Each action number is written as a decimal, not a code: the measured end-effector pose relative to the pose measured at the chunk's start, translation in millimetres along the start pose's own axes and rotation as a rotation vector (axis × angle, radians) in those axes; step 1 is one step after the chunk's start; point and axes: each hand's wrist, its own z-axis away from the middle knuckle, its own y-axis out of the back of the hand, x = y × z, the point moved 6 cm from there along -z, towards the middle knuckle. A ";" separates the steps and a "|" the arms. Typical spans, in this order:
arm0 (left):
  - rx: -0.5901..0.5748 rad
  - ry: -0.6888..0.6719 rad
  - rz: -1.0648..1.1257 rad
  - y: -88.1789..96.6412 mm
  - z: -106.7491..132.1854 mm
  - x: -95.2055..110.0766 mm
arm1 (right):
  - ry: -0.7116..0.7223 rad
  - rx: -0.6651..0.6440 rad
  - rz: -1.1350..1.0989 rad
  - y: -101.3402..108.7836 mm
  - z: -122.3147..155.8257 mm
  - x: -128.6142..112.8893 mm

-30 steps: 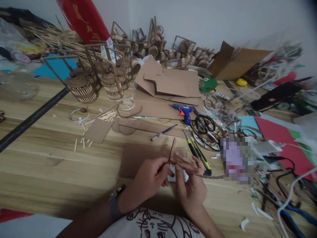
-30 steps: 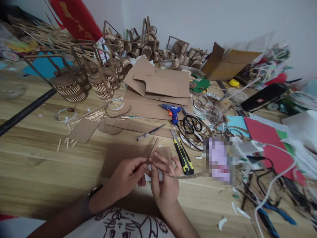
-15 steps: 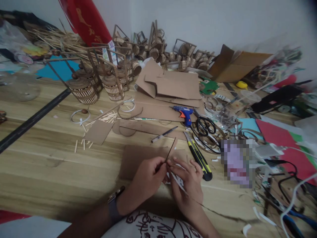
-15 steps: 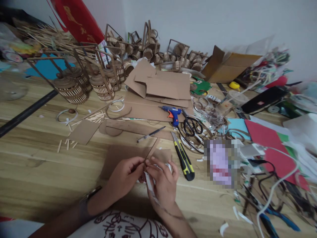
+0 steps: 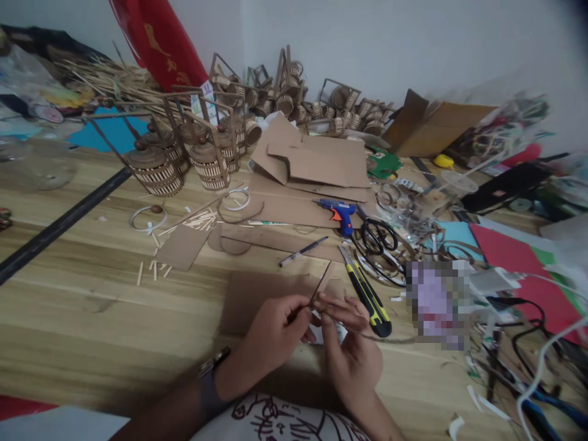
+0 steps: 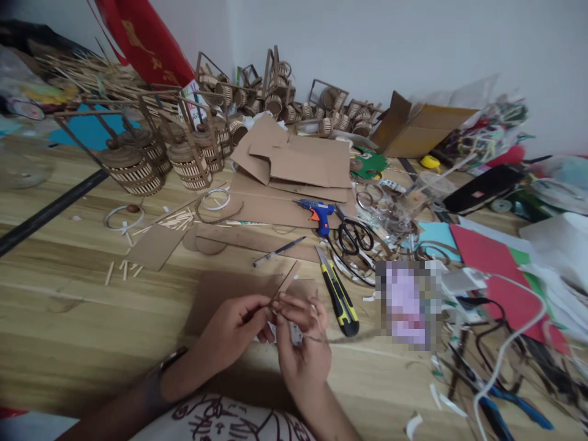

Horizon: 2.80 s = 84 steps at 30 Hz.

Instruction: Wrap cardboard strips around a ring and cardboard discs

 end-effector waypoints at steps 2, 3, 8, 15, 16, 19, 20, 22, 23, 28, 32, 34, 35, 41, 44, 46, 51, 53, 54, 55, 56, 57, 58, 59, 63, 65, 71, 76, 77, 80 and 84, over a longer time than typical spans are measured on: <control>-0.021 -0.007 0.005 -0.6 -1.3 1.4 | 0.008 0.005 -0.016 0.1 -0.7 -0.7; -0.026 -0.009 0.004 -0.6 -1.8 2.1 | 0.014 0.005 -0.013 0.0 -0.7 -0.8; -0.012 -0.022 -0.038 0.3 -1.0 4.0 | 0.050 -0.056 0.060 -3.6 1.6 0.4; -0.032 -0.065 -0.070 -2.4 2.9 2.4 | 0.008 0.011 0.033 -0.1 4.5 5.1; -0.036 -0.064 -0.076 -2.6 3.2 1.5 | -0.013 0.020 0.016 0.4 4.7 6.5; -0.045 -0.058 -0.095 -2.6 3.1 0.1 | -0.076 0.052 -0.028 2.0 5.6 10.7; -0.043 -0.057 -0.103 -2.1 2.7 0.2 | -0.073 0.053 -0.031 2.1 5.8 10.5; -0.034 -0.051 -0.111 -0.7 1.5 1.0 | -0.033 0.036 -0.017 1.1 5.8 7.5; -0.033 -0.047 -0.108 -0.2 0.8 1.6 | -0.009 0.024 -0.006 0.3 5.7 5.7; -0.011 -0.046 -0.096 1.6 -1.0 3.5 | 0.076 -0.045 0.109 -3.7 3.2 -0.3; -0.010 -0.054 -0.133 1.0 0.3 3.1 | 0.104 -0.060 0.156 -3.4 1.9 -2.0; -0.011 -0.068 -0.160 0.8 1.0 3.1 | 0.086 -0.057 0.134 -2.9 2.1 -1.0; -0.012 -0.075 -0.168 0.8 1.2 3.1 | 0.067 -0.037 0.115 -2.0 2.4 0.2; -0.033 -0.047 -0.167 1.2 0.0 1.8 | -0.008 0.032 0.041 0.2 4.2 6.7; -0.025 -0.027 -0.167 2.7 -2.1 3.1 | 0.051 -0.019 0.060 -1.9 4.1 2.5; -0.020 -0.021 -0.164 3.4 -3.1 3.8 | 0.065 -0.048 0.096 -3.0 3.4 1.1; 0.002 -0.027 -0.179 4.5 -2.1 3.9 | 0.117 -0.079 0.163 -4.2 0.6 -2.3; -0.002 -0.037 -0.185 4.1 -0.7 3.9 | 0.108 -0.065 0.150 -2.9 0.1 -2.1; -0.006 -0.043 -0.185 3.8 0.0 3.9 | 0.097 -0.050 0.143 -1.8 0.1 -1.6; -0.012 -0.048 -0.186 3.4 0.4 3.9 | 0.086 -0.036 0.136 -0.8 0.2 -0.9; -0.019 -0.053 -0.187 3.0 0.7 3.8 | 0.075 -0.024 0.130 -0.2 0.4 -0.1; -0.027 -0.055 -0.186 2.6 0.8 3.7 | 0.060 -0.014 0.125 0.2 0.8 1.1; -0.035 -0.056 -0.181 2.3 0.6 3.4 | 0.042 -0.003 0.116 0.5 1.2 2.7; -0.043 -0.055 -0.175 1.9 0.3 3.2 | 0.017 0.010 0.102 0.9 1.6 4.7; -0.053 -0.036 -0.149 2.2 -2.1 2.9 | -0.019 0.018 0.072 -0.3 3.4 7.5; -0.049 -0.022 -0.152 2.9 -3.0 3.1 | 0.014 -0.018 0.083 -2.6 3.7 5.0; -0.018 -0.034 -0.214 4.0 -1.2 4.4 | 0.089 -0.065 0.145 -4.0 1.0 -0.1; -0.033 -0.062 -0.205 1.4 0.8 4.6 | 0.051 -0.029 0.124 -1.1 1.3 1.4; -0.036 -0.061 -0.204 1.2 0.8 4.3 | 0.030 -0.014 0.108 -0.6 2.1 3.0; -0.046 -0.054 -0.192 1.1 0.3 3.3 | -0.068 0.052 0.049 1.4 5.4 10.3; -0.037 -0.036 -0.176 3.3 -1.0 3.5 | -0.043 0.037 0.023 0.0 6.1 9.0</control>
